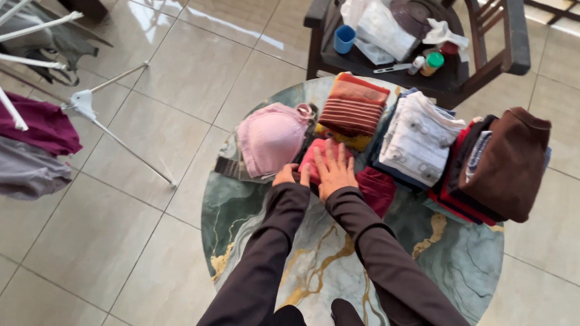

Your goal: Folding various articles of clothing on a table.

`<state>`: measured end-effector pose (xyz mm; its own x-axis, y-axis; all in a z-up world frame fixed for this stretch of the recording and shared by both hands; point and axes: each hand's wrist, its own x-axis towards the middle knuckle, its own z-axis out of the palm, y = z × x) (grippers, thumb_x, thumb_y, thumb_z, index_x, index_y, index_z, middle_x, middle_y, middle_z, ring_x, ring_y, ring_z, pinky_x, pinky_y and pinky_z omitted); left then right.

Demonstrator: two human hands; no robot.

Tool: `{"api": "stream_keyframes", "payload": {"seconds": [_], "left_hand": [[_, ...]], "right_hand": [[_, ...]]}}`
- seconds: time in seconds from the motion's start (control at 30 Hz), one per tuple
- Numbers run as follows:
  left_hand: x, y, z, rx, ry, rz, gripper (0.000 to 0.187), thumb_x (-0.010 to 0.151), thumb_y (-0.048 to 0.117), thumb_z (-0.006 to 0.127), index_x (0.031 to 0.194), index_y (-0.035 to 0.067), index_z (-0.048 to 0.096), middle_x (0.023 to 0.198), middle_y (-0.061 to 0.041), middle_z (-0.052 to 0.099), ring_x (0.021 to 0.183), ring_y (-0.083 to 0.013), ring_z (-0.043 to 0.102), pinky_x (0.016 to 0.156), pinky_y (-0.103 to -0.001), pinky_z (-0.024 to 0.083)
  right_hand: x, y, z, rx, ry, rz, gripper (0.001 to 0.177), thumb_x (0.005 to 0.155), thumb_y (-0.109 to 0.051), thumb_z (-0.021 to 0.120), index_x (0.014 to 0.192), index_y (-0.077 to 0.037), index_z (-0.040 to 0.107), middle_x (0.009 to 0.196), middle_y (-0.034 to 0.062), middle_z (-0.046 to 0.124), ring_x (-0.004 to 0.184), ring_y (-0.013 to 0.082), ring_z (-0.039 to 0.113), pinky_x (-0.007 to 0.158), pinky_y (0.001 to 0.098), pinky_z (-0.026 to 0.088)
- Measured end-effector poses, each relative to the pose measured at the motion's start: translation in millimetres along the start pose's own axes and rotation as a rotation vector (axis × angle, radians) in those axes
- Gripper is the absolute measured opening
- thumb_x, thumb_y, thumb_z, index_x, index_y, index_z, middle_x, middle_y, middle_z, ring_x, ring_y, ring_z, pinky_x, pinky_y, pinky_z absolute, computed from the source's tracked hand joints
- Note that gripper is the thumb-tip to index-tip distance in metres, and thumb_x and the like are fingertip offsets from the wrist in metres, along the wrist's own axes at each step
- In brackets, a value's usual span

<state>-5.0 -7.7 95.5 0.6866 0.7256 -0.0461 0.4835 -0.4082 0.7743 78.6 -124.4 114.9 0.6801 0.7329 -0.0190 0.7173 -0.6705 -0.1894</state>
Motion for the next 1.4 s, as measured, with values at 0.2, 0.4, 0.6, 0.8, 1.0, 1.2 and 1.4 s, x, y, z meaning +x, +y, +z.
{"api": "stream_keyframes", "payload": {"seconds": [0.2, 0.4, 0.6, 0.8, 1.0, 1.2, 1.4], "left_hand": [[-73, -93, -41, -0.334, 0.089, 0.21, 0.038, 0.09, 0.033, 0.077, 0.114, 0.007, 0.064, 0.093, -0.011, 0.072, 0.084, -0.0214, 0.071, 0.075, -0.035, 0.058], [-150, -277, -150, -0.426, 0.009, -0.349, 0.028, 0.088, 0.025, 0.073, 0.112, 0.012, 0.066, 0.09, -0.004, 0.073, 0.058, -0.0144, 0.07, 0.055, -0.031, 0.057], [-165, -438, -289, -0.553, 0.28, -0.298, 0.02, 0.091, 0.02, 0.071, 0.106, 0.007, 0.066, 0.082, -0.006, 0.072, 0.055, -0.0118, 0.065, 0.053, -0.029, 0.056], [-183, -513, -467, -0.7, 0.601, -0.32, 0.017, 0.096, 0.017, 0.067, 0.109, 0.007, 0.064, 0.091, -0.005, 0.075, 0.064, -0.0111, 0.068, 0.06, -0.027, 0.056], [-205, -532, -571, -0.858, 0.643, -0.522, 0.021, 0.097, 0.022, 0.064, 0.115, 0.011, 0.062, 0.101, -0.004, 0.077, 0.07, -0.0119, 0.069, 0.055, -0.027, 0.048], [-173, -548, -582, -0.981, 0.633, -0.548, 0.021, 0.097, 0.023, 0.063, 0.115, 0.013, 0.062, 0.102, -0.003, 0.076, 0.073, -0.0137, 0.071, 0.055, -0.028, 0.049], [-107, -564, -613, -0.947, 0.573, -0.604, 0.021, 0.098, 0.024, 0.062, 0.116, 0.013, 0.063, 0.105, -0.001, 0.076, 0.078, -0.0127, 0.071, 0.059, -0.027, 0.05]], "right_hand": [[-37, -75, -46, 0.071, 0.342, -0.035, 0.094, 0.074, -0.018, 0.064, 0.161, -0.008, 0.029, 0.168, 0.0245, 0.014, 0.157, 0.043, 0.012, 0.123, 0.0648, 0.009], [-119, -235, -3, 0.26, 0.257, -0.274, 0.089, 0.074, -0.011, 0.059, 0.158, -0.003, 0.032, 0.168, 0.0263, 0.016, 0.156, 0.046, 0.014, 0.121, 0.0637, 0.015], [-179, -389, 112, 0.496, -0.187, -0.361, 0.085, 0.072, -0.007, 0.07, 0.152, -0.012, 0.042, 0.167, 0.0258, 0.011, 0.153, 0.0472, 0.013, 0.114, 0.0644, 0.025], [-85, -450, 315, 0.854, 0.004, -0.869, 0.036, 0.088, -0.014, 0.069, 0.119, -0.019, 0.051, 0.128, 0.0021, 0.074, 0.12, 0.0233, 0.073, 0.097, 0.0316, 0.059], [25, -611, 206, 0.767, -0.45, -0.413, 0.021, 0.086, -0.017, 0.07, 0.107, -0.014, 0.074, 0.099, 0.0019, 0.081, 0.078, 0.014, 0.077, 0.074, 0.0303, 0.06], [163, -734, 211, 0.688, -0.179, -0.585, 0.034, 0.083, -0.021, 0.076, 0.116, -0.015, 0.072, 0.108, 0.0077, 0.075, 0.077, 0.0215, 0.075, 0.073, 0.0352, 0.06], [300, -836, 251, 0.614, -0.235, -0.545, 0.039, 0.083, -0.028, 0.077, 0.12, -0.016, 0.071, 0.125, 0.0115, 0.069, 0.083, 0.0215, 0.074, 0.085, 0.0365, 0.058]]}}
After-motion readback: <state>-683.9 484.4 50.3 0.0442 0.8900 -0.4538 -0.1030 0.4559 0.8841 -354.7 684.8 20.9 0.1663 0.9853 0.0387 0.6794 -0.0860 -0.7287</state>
